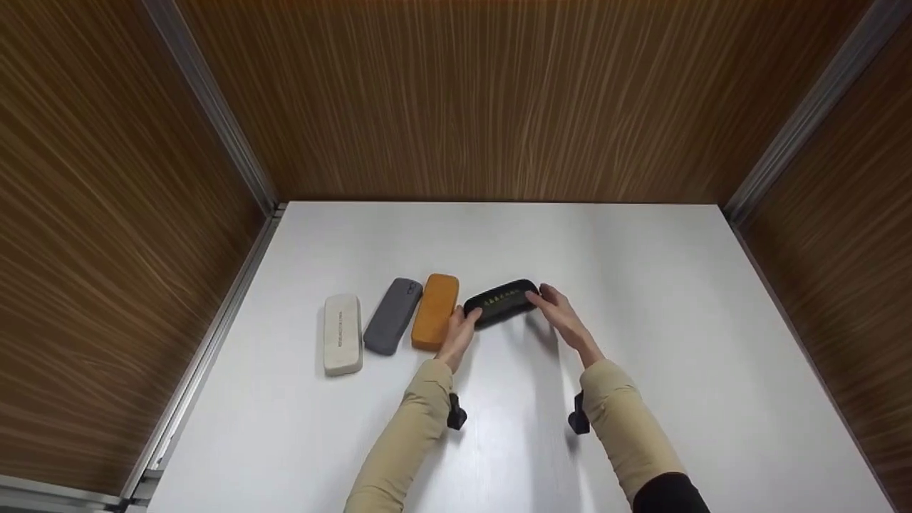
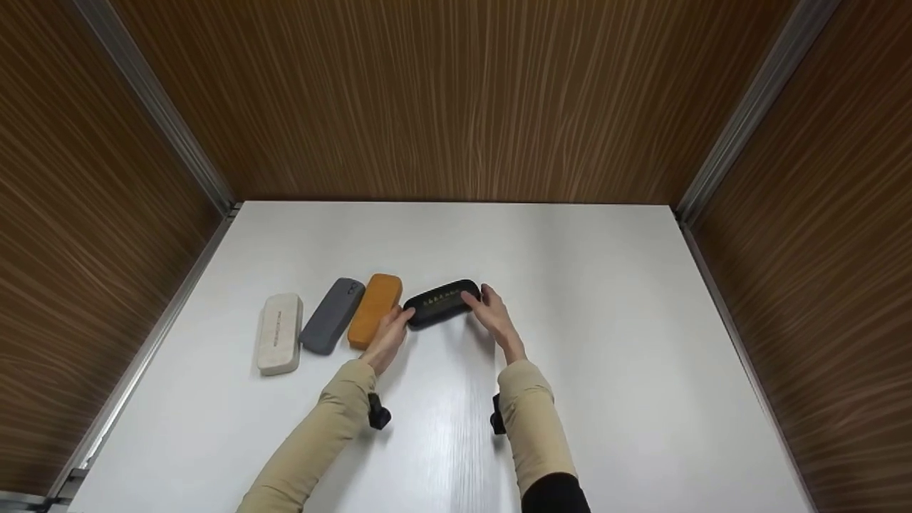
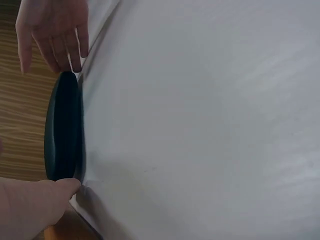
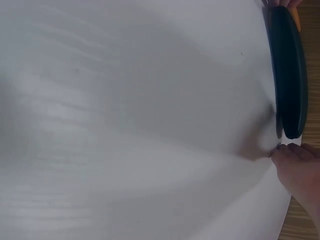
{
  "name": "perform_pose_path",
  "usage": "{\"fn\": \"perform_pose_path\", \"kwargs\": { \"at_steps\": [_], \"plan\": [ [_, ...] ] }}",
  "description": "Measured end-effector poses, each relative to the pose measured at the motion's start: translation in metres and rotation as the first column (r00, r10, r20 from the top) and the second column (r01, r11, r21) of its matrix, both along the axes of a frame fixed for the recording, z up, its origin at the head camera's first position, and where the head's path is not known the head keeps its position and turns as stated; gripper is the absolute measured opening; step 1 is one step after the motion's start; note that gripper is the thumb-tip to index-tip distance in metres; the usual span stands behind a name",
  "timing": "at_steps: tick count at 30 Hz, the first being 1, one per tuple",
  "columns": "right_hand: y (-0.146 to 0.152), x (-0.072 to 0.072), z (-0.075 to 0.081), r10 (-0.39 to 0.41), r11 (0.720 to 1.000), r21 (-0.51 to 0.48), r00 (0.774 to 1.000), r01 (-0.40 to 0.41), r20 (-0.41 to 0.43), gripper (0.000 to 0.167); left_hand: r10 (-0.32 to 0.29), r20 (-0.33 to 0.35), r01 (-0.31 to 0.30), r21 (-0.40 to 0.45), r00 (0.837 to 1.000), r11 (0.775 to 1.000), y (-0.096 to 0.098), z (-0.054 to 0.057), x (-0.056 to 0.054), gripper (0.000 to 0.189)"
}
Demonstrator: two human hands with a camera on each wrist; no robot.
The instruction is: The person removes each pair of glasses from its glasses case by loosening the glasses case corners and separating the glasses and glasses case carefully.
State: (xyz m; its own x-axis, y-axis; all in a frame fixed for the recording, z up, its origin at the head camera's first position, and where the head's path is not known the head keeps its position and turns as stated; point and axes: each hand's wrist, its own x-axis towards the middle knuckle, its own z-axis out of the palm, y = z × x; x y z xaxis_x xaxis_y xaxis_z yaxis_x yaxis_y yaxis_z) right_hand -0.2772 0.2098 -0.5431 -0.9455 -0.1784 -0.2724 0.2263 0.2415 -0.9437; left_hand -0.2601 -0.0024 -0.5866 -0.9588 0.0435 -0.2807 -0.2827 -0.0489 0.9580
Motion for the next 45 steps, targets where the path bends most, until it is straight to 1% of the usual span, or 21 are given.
{"fn": "perform_pose_path", "kwargs": {
  "at_steps": [2,4,8,10,12,15,17,19,23,27,31,36,39,42,45],
  "plan": [
    [-0.001,0.000,-0.001,-0.002,1.000,0.005,1.000,0.002,-0.008,0.075,0.017,0.003,-0.017,-0.011,1.000,1.000,0.004,0.000,0.001,0.073],
    [-0.002,0.000,-0.002,-0.007,1.000,0.007,1.000,0.007,-0.012,0.075,0.037,-0.002,-0.037,-0.039,0.999,0.999,0.007,0.001,0.004,0.069],
    [-0.001,-0.004,-0.007,-0.003,1.000,0.012,1.000,0.003,-0.001,0.076,0.080,-0.032,-0.084,-0.144,0.996,0.986,0.014,0.004,0.012,0.061],
    [0.000,-0.007,-0.015,-0.008,1.000,0.015,1.000,0.008,0.003,0.078,0.085,-0.038,-0.091,-0.174,0.996,0.981,0.017,0.006,0.016,0.060],
    [0.001,-0.011,-0.024,-0.011,1.000,0.027,1.000,0.012,-0.003,0.079,0.078,-0.037,-0.083,-0.185,0.996,0.979,0.019,0.008,0.018,0.061],
    [0.004,-0.014,-0.037,-0.014,0.998,0.067,0.999,0.016,-0.033,0.080,0.059,-0.028,-0.063,-0.202,0.998,0.977,0.019,0.009,0.019,0.067],
    [0.005,-0.013,-0.041,-0.005,0.996,0.090,0.999,0.010,-0.054,0.078,0.054,-0.038,-0.061,-0.225,0.998,0.972,0.017,0.008,0.018,0.070],
    [0.006,-0.010,-0.044,-0.002,0.995,0.095,0.998,0.009,-0.070,0.076,0.046,-0.061,-0.060,-0.263,0.997,0.963,0.015,0.006,0.017,0.070],
    [0.007,-0.004,-0.048,-0.019,0.995,0.091,0.996,0.027,-0.087,0.072,0.008,-0.097,-0.039,-0.322,0.995,0.946,0.011,0.003,0.014,0.072],
    [0.008,0.002,-0.051,-0.038,0.990,0.129,0.992,0.054,-0.122,0.069,-0.029,-0.077,0.001,-0.349,0.997,0.937,0.010,0.001,0.016,0.075],
    [0.007,0.008,-0.052,-0.051,0.982,0.171,0.985,0.079,-0.162,0.064,-0.039,-0.059,0.015,-0.370,0.997,0.929,0.007,-0.002,0.016,0.076],
    [0.003,0.016,-0.051,-0.094,0.969,0.206,0.977,0.134,-0.193,0.056,-0.042,-0.084,0.007,-0.380,0.996,0.925,0.001,-0.004,0.016,0.076],
    [0.002,0.022,-0.053,-0.117,0.962,0.218,0.970,0.164,-0.215,0.052,-0.048,-0.108,0.003,-0.387,0.993,0.922,-0.002,-0.008,0.017,0.074],
    [0.001,0.027,-0.055,-0.153,0.955,0.214,0.961,0.204,-0.232,0.049,-0.047,-0.135,-0.007,-0.378,0.990,0.926,-0.005,-0.013,0.017,0.071],
    [0.001,0.032,-0.059,-0.188,0.949,0.205,0.951,0.240,-0.244,0.045,-0.034,-0.165,-0.022,-0.329,0.986,0.944,-0.007,-0.018,0.019,0.066]
  ]
}}
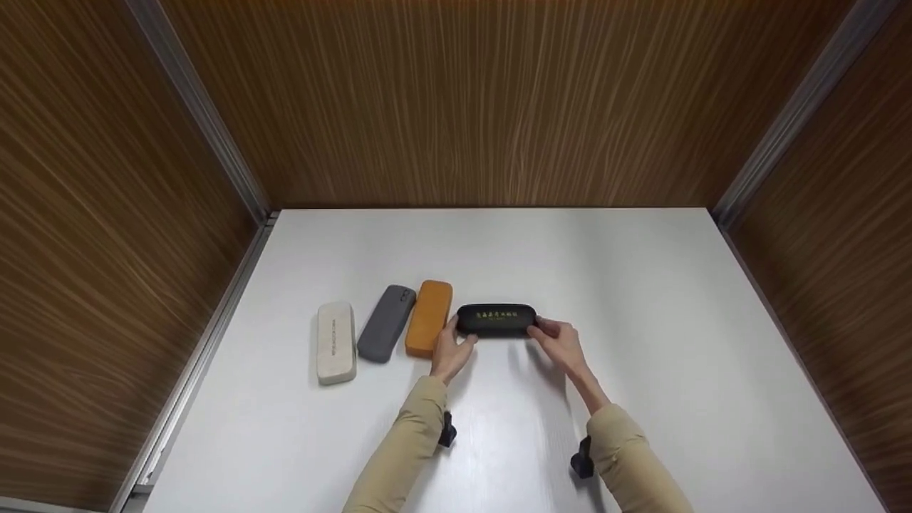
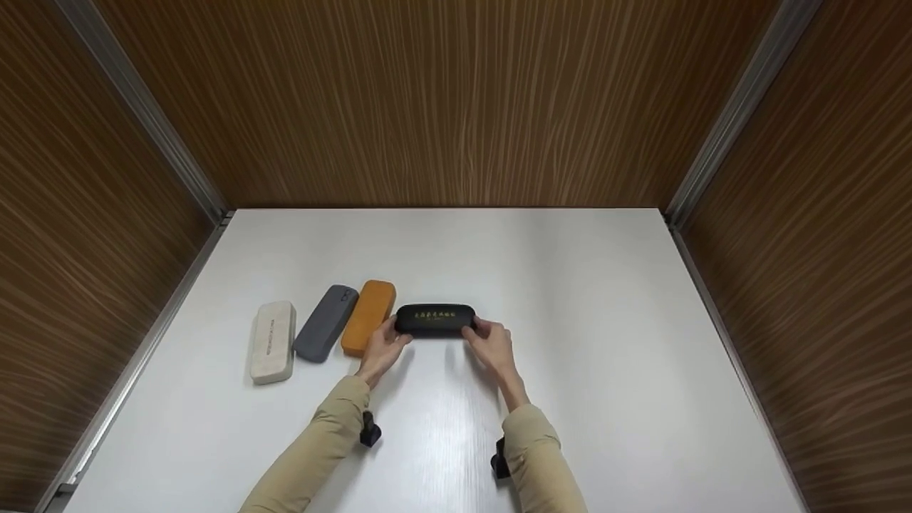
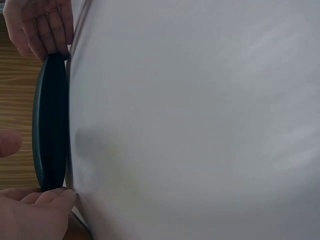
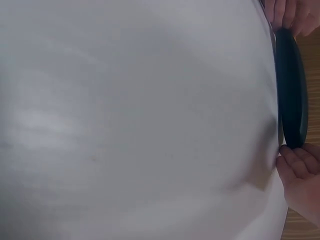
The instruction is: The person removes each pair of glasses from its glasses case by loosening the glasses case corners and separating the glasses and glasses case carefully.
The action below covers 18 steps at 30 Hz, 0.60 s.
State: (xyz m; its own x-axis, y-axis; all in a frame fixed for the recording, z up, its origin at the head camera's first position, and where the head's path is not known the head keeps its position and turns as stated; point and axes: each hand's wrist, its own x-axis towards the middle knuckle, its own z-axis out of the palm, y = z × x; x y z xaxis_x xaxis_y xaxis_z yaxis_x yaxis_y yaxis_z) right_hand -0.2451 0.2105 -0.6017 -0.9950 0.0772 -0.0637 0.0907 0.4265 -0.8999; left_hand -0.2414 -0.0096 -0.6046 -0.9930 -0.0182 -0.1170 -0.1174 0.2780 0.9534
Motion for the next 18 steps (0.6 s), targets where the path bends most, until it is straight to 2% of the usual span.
{"fn": "perform_pose_path", "kwargs": {
  "at_steps": [4,7,11,18],
  "plan": [
    [0.000,0.009,-0.006,-0.034,0.999,-0.012,0.999,0.034,-0.013,0.038,0.009,-0.039,-0.006,0.088,0.999,0.996,-0.002,-0.007,0.005,0.059],
    [0.000,0.014,-0.009,-0.052,0.999,-0.006,0.998,0.052,-0.044,0.033,0.022,-0.074,-0.013,0.123,0.997,0.992,-0.002,-0.010,0.008,0.054],
    [0.002,0.018,-0.011,-0.064,0.997,0.030,0.992,0.067,-0.108,0.028,0.052,-0.116,-0.038,0.118,0.992,0.992,-0.002,-0.011,0.009,0.048],
    [0.008,0.027,-0.012,-0.094,0.992,0.069,0.980,0.108,-0.174,0.022,0.083,-0.138,-0.074,0.066,0.987,0.995,-0.003,-0.011,0.011,0.038]
  ]
}}
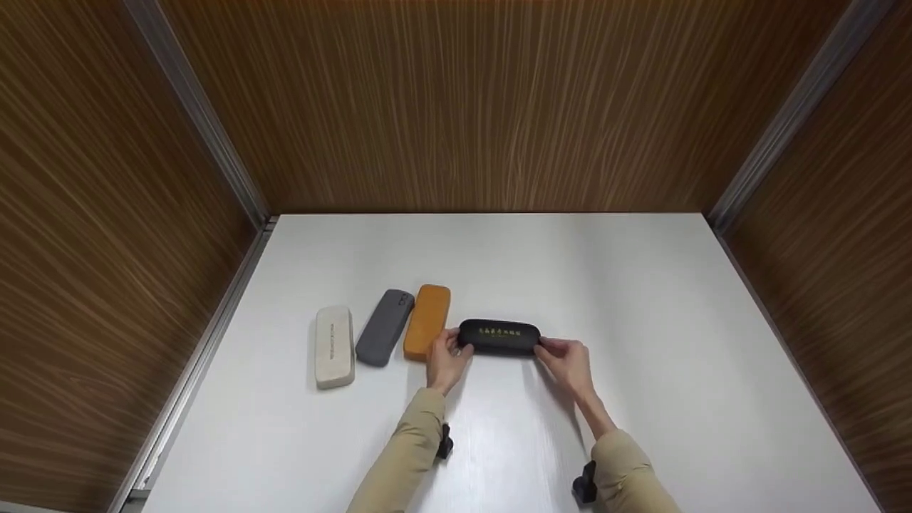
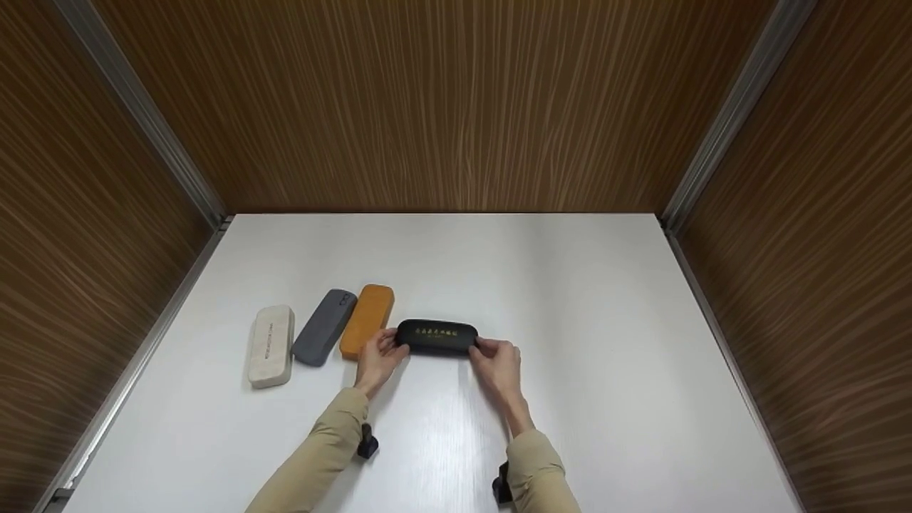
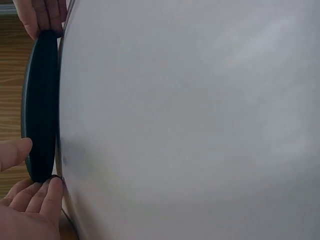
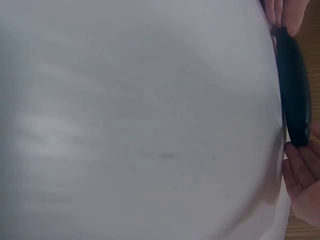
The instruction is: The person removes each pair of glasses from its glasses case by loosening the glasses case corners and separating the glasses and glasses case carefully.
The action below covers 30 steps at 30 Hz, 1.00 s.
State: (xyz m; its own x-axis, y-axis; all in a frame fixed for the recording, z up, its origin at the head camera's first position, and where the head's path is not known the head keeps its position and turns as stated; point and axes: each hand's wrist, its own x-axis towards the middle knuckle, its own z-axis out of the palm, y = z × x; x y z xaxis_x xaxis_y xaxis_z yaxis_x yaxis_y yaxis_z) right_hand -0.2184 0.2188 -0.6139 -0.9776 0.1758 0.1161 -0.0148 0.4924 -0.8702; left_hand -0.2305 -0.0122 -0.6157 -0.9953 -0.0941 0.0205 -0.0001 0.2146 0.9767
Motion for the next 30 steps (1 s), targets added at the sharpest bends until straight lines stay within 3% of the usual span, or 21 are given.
{"fn": "perform_pose_path", "kwargs": {
  "at_steps": [6,12,17,22,30],
  "plan": [
    [0.002,0.004,-0.002,-0.010,1.000,-0.023,1.000,0.010,-0.013,0.022,0.015,0.016,-0.015,-0.011,1.000,1.000,0.000,0.001,0.006,0.037],
    [0.004,0.007,-0.005,-0.010,0.999,-0.033,0.999,0.008,-0.033,0.025,-0.004,-0.019,0.003,-0.030,1.000,1.000,-0.001,-0.004,0.012,0.037],
    [0.002,0.012,-0.010,-0.002,0.999,-0.042,0.998,0.000,-0.055,0.028,-0.084,-0.034,0.083,-0.040,0.996,0.996,-0.005,-0.009,0.018,0.045],
    [0.002,0.015,-0.015,0.015,0.999,-0.050,0.999,-0.018,-0.046,0.044,-0.186,-0.013,0.184,-0.094,0.982,0.978,-0.010,-0.010,0.021,0.055],
    [0.005,0.017,-0.018,0.139,0.990,-0.012,0.990,-0.139,0.012,0.064,-0.272,0.011,0.272,-0.118,0.962,0.955,-0.018,-0.007,0.020,0.061]
  ]
}}
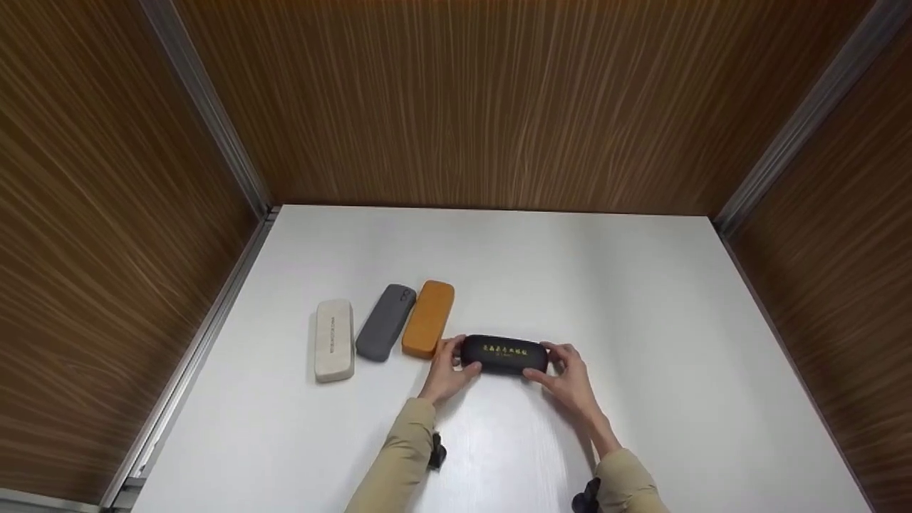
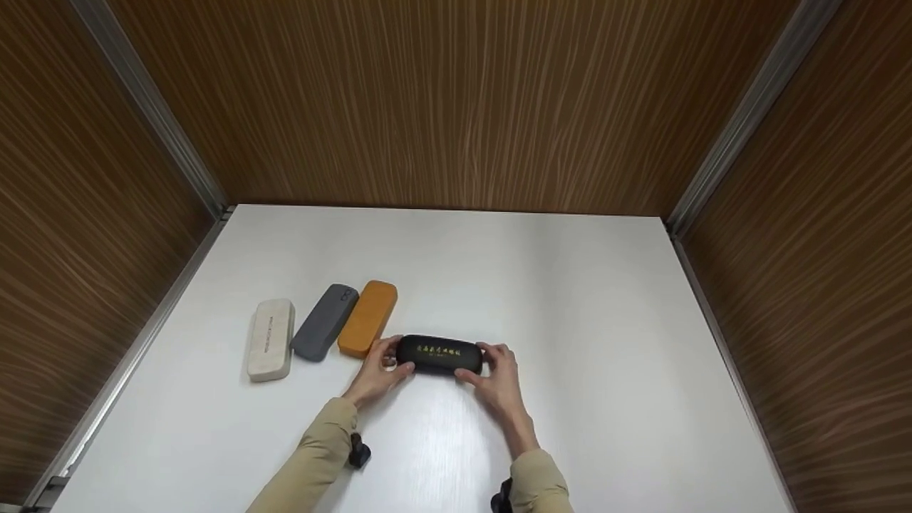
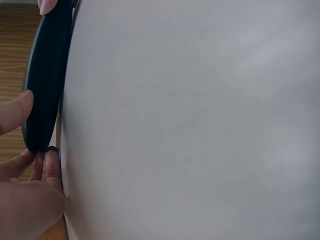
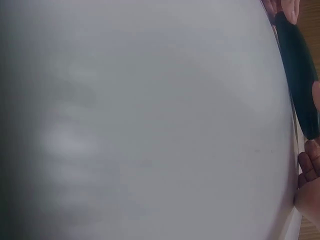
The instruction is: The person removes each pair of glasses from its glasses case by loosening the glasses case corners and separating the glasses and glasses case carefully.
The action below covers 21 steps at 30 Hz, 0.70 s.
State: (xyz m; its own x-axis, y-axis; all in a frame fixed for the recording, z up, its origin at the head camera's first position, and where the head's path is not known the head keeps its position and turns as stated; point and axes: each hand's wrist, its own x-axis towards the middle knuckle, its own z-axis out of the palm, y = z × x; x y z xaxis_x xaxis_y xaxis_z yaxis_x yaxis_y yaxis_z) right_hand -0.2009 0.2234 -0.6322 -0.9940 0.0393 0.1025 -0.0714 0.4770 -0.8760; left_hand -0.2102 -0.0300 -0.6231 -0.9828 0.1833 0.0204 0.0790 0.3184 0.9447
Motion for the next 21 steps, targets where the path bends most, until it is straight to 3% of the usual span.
{"fn": "perform_pose_path", "kwargs": {
  "at_steps": [8,12,16,21],
  "plan": [
    [-0.001,-0.002,-0.002,0.046,0.984,0.174,0.998,-0.036,-0.052,0.070,-0.036,0.091,0.040,-0.044,0.995,0.998,-0.003,0.004,-0.001,0.066],
    [-0.001,-0.002,-0.006,0.077,0.958,0.282,0.991,-0.043,-0.111,0.071,-0.110,0.054,0.115,-0.103,0.992,0.988,-0.002,0.002,-0.004,0.073],
    [-0.002,-0.003,-0.008,0.118,0.942,0.328,0.984,-0.068,-0.133,0.072,-0.182,0.005,0.181,-0.172,0.983,0.968,-0.002,0.003,-0.008,0.074],
    [-0.003,-0.002,-0.011,0.152,0.926,0.368,0.975,-0.085,-0.159,0.077,-0.194,-0.008,0.190,-0.174,0.981,0.966,-0.002,0.002,-0.009,0.070]
  ]
}}
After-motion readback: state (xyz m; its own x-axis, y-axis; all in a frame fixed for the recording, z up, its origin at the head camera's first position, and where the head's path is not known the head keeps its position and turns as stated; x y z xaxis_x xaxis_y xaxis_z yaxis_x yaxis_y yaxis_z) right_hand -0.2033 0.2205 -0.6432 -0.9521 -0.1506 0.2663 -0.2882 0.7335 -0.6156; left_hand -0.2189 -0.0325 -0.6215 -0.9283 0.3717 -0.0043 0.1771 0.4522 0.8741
